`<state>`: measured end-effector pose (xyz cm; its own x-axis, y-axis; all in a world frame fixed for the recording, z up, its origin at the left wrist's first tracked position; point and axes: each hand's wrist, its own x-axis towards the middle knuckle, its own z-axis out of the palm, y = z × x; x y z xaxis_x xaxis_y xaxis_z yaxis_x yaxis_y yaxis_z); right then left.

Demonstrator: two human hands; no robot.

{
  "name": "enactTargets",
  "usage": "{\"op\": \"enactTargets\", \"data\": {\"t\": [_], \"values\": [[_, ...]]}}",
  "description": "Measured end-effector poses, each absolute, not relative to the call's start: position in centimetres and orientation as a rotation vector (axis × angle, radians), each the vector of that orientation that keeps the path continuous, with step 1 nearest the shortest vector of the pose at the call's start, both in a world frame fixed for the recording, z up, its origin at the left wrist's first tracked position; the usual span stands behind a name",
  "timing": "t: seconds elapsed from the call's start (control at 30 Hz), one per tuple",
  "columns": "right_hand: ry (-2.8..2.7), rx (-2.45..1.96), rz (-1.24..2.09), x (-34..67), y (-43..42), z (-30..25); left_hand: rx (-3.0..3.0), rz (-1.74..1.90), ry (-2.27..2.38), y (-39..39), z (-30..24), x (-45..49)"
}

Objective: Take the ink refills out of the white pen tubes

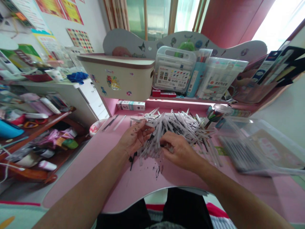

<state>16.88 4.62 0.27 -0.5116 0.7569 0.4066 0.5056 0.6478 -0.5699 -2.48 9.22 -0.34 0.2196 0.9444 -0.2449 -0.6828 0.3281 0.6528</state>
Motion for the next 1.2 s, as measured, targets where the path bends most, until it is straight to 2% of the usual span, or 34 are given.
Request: {"op": "enactTargets", "data": {"t": [0.17, 0.3, 1.07, 1.2], "values": [[-1.581, -0.953, 1.059, 16.9, 5.4, 0.1, 0.529, 1.134, 0.613, 9.0, -1.1, -2.3], [-1.293, -0.905, 1.215, 16.6, 5.5, 0.0, 0.582, 1.106, 0.581, 8.7, -1.1, -2.1], [-1.222, -0.976, 1.124, 16.3, 5.7, -0.7, 0.714, 1.119, 0.548, 8.0, -1.2, -1.0], [-1.342, -1.101, 0.986, 16.6, 5.4, -0.6, 0.791, 1.131, 0.540, 7.9, -1.1, -0.9]]}}
